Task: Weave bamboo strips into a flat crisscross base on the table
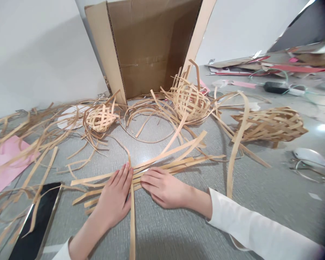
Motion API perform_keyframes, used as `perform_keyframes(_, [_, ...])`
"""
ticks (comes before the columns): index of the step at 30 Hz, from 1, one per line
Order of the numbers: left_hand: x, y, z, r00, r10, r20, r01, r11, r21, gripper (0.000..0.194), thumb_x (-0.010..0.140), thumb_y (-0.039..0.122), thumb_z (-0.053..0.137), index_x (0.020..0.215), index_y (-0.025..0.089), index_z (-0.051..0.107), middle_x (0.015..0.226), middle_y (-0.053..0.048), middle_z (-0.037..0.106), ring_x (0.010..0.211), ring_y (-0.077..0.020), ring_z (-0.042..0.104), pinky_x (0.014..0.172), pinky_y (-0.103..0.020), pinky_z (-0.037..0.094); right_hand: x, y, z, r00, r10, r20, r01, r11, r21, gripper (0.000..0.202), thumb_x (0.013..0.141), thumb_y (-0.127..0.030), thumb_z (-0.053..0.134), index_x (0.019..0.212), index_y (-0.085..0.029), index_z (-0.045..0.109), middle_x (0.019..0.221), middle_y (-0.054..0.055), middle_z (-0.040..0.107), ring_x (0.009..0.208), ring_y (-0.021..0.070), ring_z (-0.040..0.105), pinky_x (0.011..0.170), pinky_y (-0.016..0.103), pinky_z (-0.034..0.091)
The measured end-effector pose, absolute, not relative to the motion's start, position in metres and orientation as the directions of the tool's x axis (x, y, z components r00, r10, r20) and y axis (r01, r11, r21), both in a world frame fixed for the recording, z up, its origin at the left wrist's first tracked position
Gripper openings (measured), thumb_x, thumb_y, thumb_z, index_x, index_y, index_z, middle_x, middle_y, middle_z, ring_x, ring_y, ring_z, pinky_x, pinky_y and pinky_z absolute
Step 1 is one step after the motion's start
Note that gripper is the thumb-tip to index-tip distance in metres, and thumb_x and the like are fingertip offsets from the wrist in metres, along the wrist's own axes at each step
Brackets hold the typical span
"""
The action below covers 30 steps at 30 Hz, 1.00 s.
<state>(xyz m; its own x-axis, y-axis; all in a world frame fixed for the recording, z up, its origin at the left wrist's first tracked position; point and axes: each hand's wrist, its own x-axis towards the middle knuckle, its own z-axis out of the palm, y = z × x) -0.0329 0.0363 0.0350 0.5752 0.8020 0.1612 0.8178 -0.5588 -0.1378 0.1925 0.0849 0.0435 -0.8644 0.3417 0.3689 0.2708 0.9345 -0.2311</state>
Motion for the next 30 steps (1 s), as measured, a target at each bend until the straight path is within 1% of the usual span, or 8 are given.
perform_keyframes(10, [-0.0326,0.0367,0.0360,0.576,0.800,0.166,0.817,-0.561,-0.131,0.067,0.087,0.026,0.040,0.147,0.007,0.018,0.148,-0.019,0.031,0.136,-0.0270,0.032,0.107,-0.041,0.029,0.1930,0.0862,0.0449,-0.861,0.341,0.377,0.241,0.927,-0.288,0.029,0.086,-0.015,0.039,0.108,-0.010,0.058,0.109,0.011,0.062,0.107,0.0217,0.051,0.098,0.038,0.039])
perform_keyframes(16, [-0.0319,0.0365,0.0376,0.579,0.802,0.149,0.815,-0.562,-0.143,0.068,0.086,0.028,0.041,0.147,0.006,0.018,0.149,-0.018,0.029,0.137,-0.0271,0.030,0.108,-0.040,0.027,0.1940,0.0880,0.0444,-0.868,0.316,0.384,0.206,0.931,-0.301,0.029,0.084,-0.013,0.042,0.108,-0.007,0.058,0.111,0.012,0.061,0.107,0.0217,0.051,0.100,0.037,0.038])
perform_keyframes(20, [-0.0321,0.0364,0.0385,0.578,0.804,0.141,0.815,-0.561,-0.142,0.069,0.087,0.029,0.040,0.147,0.007,0.015,0.150,-0.018,0.028,0.137,-0.0264,0.030,0.108,-0.040,0.026,0.1935,0.0872,0.0443,-0.877,0.312,0.364,0.217,0.936,-0.279,0.029,0.086,-0.015,0.042,0.109,-0.008,0.058,0.111,0.012,0.061,0.107,0.0219,0.050,0.100,0.037,0.038])
perform_keyframes(23, [-0.0324,0.0362,0.0386,0.580,0.801,0.146,0.814,-0.563,-0.141,0.069,0.088,0.030,0.039,0.148,0.008,0.015,0.150,-0.017,0.028,0.137,-0.0260,0.029,0.108,-0.039,0.026,0.1927,0.0857,0.0439,-0.868,0.316,0.384,0.243,0.943,-0.228,0.026,0.089,-0.015,0.041,0.104,-0.010,0.061,0.109,0.010,0.062,0.105,0.0211,0.051,0.098,0.036,0.038])
perform_keyframes(27, [-0.0320,0.0366,0.0389,0.582,0.799,0.151,0.813,-0.568,-0.129,0.069,0.087,0.031,0.041,0.147,0.006,0.017,0.150,-0.019,0.028,0.137,-0.0267,0.029,0.108,-0.039,0.025,0.1929,0.0843,0.0421,-0.842,0.337,0.421,0.289,0.941,-0.177,0.024,0.090,-0.015,0.040,0.095,-0.012,0.063,0.095,0.007,0.063,0.095,0.0195,0.053,0.091,0.034,0.041])
perform_keyframes(30, [-0.0312,0.0366,0.0394,0.579,0.803,0.143,0.815,-0.563,-0.136,0.070,0.087,0.031,0.041,0.147,0.007,0.016,0.151,-0.018,0.027,0.137,-0.0268,0.029,0.109,-0.039,0.025,0.1938,0.0843,0.0415,-0.854,0.326,0.406,0.279,0.945,-0.172,0.021,0.089,-0.017,0.042,0.093,-0.012,0.062,0.093,0.007,0.063,0.089,0.0183,0.053,0.085,0.033,0.042])
